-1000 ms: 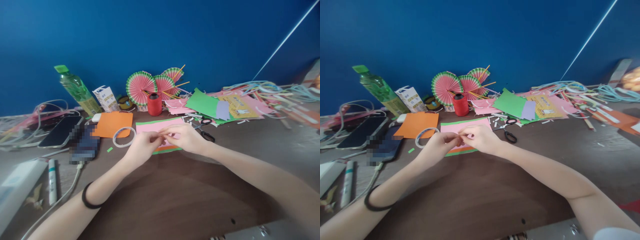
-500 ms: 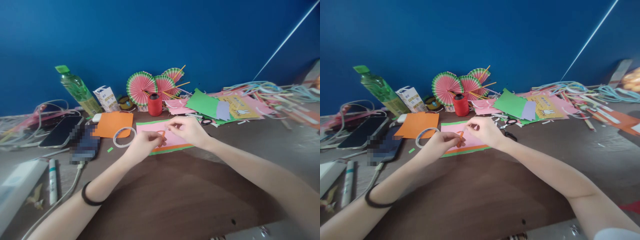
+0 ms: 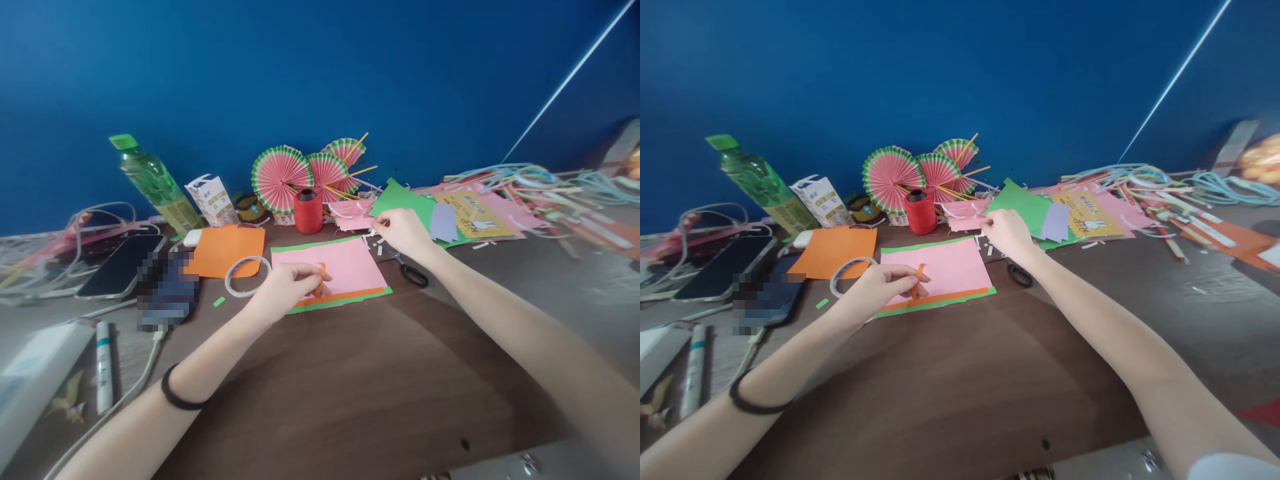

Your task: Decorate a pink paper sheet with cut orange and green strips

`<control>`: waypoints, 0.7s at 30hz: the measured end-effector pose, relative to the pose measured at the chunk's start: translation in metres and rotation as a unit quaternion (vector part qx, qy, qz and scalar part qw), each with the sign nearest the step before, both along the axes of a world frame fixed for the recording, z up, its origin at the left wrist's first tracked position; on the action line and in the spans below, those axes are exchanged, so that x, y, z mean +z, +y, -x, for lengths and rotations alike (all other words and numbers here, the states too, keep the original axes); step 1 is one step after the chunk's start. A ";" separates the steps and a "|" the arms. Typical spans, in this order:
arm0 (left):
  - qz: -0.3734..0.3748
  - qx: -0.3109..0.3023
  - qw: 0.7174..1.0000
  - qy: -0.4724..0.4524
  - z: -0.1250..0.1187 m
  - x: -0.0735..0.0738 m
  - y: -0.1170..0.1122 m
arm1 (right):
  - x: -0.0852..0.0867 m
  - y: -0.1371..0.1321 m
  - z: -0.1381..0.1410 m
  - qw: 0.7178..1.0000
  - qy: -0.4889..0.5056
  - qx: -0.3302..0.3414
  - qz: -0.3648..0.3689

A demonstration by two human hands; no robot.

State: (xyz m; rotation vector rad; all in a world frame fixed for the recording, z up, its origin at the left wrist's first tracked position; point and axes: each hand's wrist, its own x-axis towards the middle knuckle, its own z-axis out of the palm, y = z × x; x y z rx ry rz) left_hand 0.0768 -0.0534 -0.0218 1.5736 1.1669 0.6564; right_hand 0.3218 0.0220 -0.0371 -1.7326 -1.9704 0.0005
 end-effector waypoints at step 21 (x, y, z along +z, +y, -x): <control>0.006 -0.033 0.999 -0.006 -0.002 0.004 -0.003 | 0.019 -0.039 0.038 0.768 0.331 0.396 0.379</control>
